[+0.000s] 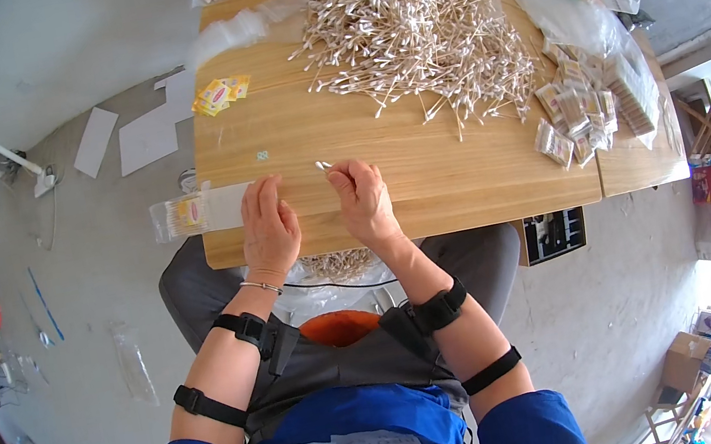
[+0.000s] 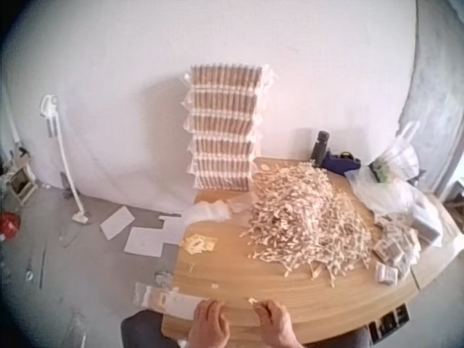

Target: Packing cotton swabs into plastic bags and sealing them.

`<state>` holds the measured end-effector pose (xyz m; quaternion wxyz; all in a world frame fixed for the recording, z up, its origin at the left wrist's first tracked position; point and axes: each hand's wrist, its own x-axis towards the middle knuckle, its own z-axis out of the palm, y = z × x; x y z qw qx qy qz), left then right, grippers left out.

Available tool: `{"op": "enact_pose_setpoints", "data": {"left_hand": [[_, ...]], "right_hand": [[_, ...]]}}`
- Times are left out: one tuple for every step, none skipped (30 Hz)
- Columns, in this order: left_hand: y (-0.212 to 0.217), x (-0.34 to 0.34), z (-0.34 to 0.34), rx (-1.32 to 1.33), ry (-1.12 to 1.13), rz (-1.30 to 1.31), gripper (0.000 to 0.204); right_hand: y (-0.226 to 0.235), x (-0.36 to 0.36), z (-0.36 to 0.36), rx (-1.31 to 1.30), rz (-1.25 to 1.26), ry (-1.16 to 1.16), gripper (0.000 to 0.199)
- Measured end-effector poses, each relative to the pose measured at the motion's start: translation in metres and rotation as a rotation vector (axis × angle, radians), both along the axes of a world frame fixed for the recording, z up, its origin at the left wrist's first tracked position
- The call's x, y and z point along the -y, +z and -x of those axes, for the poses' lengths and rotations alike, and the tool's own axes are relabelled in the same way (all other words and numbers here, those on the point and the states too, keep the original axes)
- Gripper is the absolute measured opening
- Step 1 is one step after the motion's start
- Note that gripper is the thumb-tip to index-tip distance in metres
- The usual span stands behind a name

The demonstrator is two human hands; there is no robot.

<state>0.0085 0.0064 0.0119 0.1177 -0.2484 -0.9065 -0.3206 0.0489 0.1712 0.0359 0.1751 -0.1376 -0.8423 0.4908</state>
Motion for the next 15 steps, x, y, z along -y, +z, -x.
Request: {"op": "enact_pose_setpoints", "data": {"left_hand": [[0.000,0.000,0.000,0.000,-0.003,-0.001,0.044],[0.000,0.000,0.000,0.000,-0.004,-0.001,0.044],[0.000,-0.001,0.001,0.000,-0.005,-0.001,0.044],[0.001,-0.001,0.001,-0.001,-0.006,-0.001,0.044],[0.002,-0.001,0.000,-0.002,-0.009,0.000,0.044],[0.002,-0.001,0.000,-0.004,-0.011,0.002,0.044],[0.002,-0.001,0.000,-0.003,-0.010,0.001,0.044],[0.003,-0.001,0.000,-0.010,-0.006,0.001,0.044],[0.003,0.000,0.000,-0.017,-0.002,0.001,0.043],[0.004,-0.001,0.000,-0.018,-0.006,0.000,0.043],[0.005,-0.001,0.000,-0.006,-0.017,-0.008,0.043],[0.005,-0.002,-0.001,0.007,-0.027,-0.015,0.042],[0.005,-0.001,-0.001,0.006,-0.027,-0.016,0.042],[0.005,0.000,-0.001,0.008,-0.025,-0.005,0.042],[0.004,0.000,-0.001,0.010,-0.023,0.006,0.042]], "right_hand": [[0.000,0.000,-0.001,0.037,0.192,0.010,0.011],[0.000,0.000,-0.002,0.072,0.385,0.021,0.013],[0.000,0.001,-0.003,0.072,0.384,0.019,0.013],[-0.001,0.001,-0.005,0.087,0.463,0.005,0.013],[-0.002,0.001,-0.005,0.101,0.542,-0.009,0.014],[-0.002,0.000,-0.006,0.100,0.542,-0.009,0.014],[-0.003,-0.001,-0.006,0.091,0.307,-0.001,0.012],[-0.004,-0.001,-0.007,0.080,0.071,0.007,0.011],[-0.007,0.000,-0.007,0.081,0.070,0.008,0.011],[-0.012,0.000,-0.008,0.037,-0.171,0.012,0.009],[-0.016,-0.001,-0.009,-0.006,-0.413,0.017,0.009],[-0.020,-0.002,-0.012,-0.005,-0.415,0.012,0.009],[-0.021,-0.001,-0.013,-0.055,-0.428,-0.056,0.012],[-0.022,-0.001,-0.016,-0.105,-0.441,-0.124,0.016],[-0.022,-0.003,-0.019,-0.105,-0.442,-0.125,0.016]]}}
